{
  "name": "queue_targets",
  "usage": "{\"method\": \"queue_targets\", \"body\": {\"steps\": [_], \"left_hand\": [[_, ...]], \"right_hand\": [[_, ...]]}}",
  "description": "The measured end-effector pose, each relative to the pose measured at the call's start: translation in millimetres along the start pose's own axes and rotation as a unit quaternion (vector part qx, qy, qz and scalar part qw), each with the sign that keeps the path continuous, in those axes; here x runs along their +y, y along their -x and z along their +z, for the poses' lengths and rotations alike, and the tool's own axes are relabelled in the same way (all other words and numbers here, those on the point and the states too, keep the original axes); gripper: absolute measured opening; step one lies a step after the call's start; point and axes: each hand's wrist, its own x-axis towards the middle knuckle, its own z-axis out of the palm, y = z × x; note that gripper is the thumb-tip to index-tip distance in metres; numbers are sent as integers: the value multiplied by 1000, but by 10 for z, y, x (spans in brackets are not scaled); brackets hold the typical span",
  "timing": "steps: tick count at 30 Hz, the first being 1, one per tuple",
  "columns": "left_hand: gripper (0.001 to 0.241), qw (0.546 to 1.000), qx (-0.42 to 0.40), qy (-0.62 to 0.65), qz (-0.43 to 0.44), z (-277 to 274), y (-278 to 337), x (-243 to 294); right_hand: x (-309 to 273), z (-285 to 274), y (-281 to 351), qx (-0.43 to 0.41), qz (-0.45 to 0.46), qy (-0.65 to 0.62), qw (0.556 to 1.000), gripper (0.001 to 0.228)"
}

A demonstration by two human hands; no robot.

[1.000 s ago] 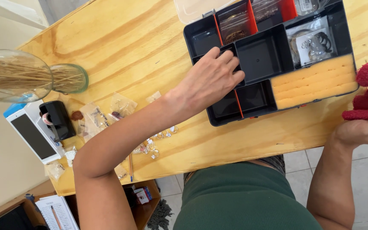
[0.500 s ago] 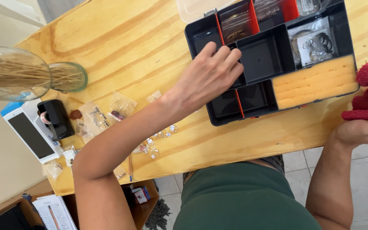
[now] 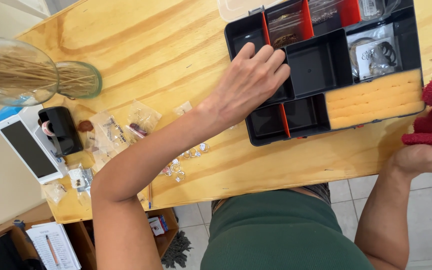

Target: Sorting and organizing small jewelry components and findings into a plastic storage box

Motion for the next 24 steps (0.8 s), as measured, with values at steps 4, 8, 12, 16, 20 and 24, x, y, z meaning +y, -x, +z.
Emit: {"method": "queue_targets", "body": {"steps": [4,8,12,16,20,24], "left_hand": [[29,1000,-5,-1,-13,2,22,7],[29,1000,-15,-4,-22,-63,31,-27],[31,999,-15,1,-29,-55,56,-38],[30,999,3,1,-32,20,61,-6],[27,999,0,0,-34,10,47,-12],[21,998,-2,6,-59,-462,106,-271]], "right_hand": [[12,1,3,25,30,-16,999,35],[-54,72,-17,12,13,-6,1000,37],[-40,75,-25,20,38,-23,999,38],[6,10,-6,44,26,8,999,35],[-73,86,-17,7,3,-24,1000,37],[-150,201,-100,63,-1,-60,996,32]]}}
